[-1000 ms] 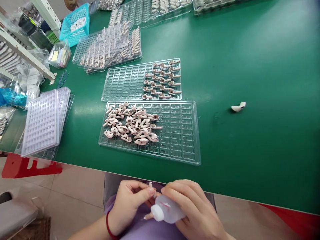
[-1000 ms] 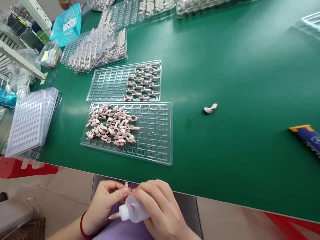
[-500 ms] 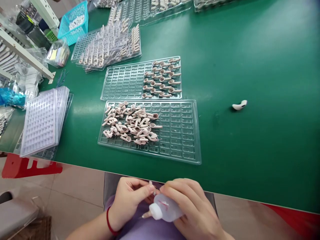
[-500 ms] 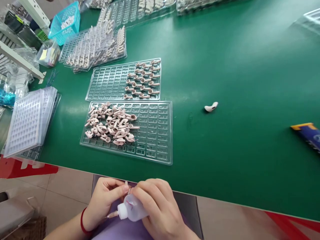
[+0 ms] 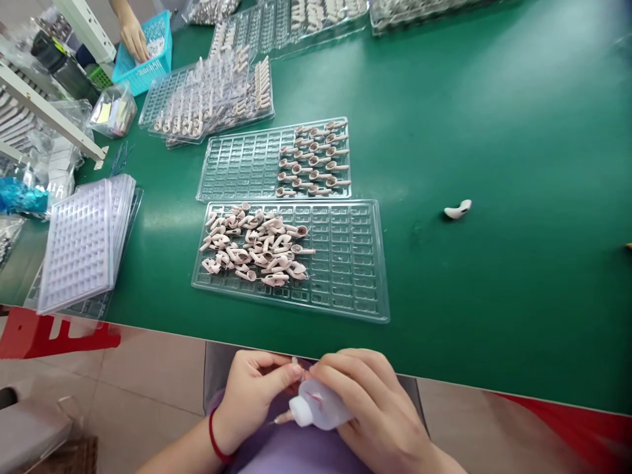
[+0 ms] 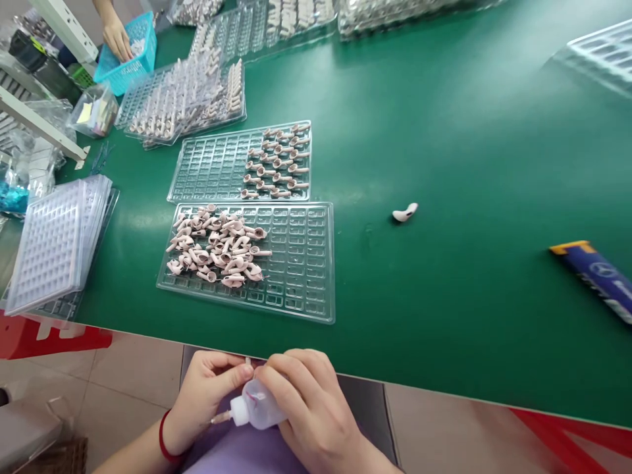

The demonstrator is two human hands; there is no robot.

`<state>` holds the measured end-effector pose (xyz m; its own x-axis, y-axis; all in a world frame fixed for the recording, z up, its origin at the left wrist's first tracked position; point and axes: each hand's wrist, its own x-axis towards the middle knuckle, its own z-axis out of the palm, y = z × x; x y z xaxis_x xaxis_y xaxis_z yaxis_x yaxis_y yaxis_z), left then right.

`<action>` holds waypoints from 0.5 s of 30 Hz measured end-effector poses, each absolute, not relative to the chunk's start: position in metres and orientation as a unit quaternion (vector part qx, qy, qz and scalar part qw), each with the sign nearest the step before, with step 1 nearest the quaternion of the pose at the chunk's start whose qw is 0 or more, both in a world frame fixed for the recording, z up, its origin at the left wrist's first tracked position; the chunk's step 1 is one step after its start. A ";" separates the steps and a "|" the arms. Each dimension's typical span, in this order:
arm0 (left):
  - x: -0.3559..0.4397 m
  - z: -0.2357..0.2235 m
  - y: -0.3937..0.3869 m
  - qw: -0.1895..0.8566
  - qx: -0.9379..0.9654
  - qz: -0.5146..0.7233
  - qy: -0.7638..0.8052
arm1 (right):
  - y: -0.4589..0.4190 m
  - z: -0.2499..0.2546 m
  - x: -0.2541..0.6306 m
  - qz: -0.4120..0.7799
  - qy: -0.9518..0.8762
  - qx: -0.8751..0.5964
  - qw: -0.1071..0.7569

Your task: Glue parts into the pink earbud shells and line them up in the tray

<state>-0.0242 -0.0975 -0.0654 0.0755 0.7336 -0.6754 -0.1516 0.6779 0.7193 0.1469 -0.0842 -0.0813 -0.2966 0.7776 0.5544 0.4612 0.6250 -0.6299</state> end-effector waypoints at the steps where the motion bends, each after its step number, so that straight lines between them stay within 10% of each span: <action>1: -0.027 -0.062 -0.097 0.696 0.257 0.304 0.598 | -0.082 -0.080 0.149 0.189 -0.789 -0.385 0.440; 15: -0.055 -0.001 0.110 0.145 0.799 0.320 0.489 | -0.049 -0.072 0.171 0.246 -0.715 -0.380 0.532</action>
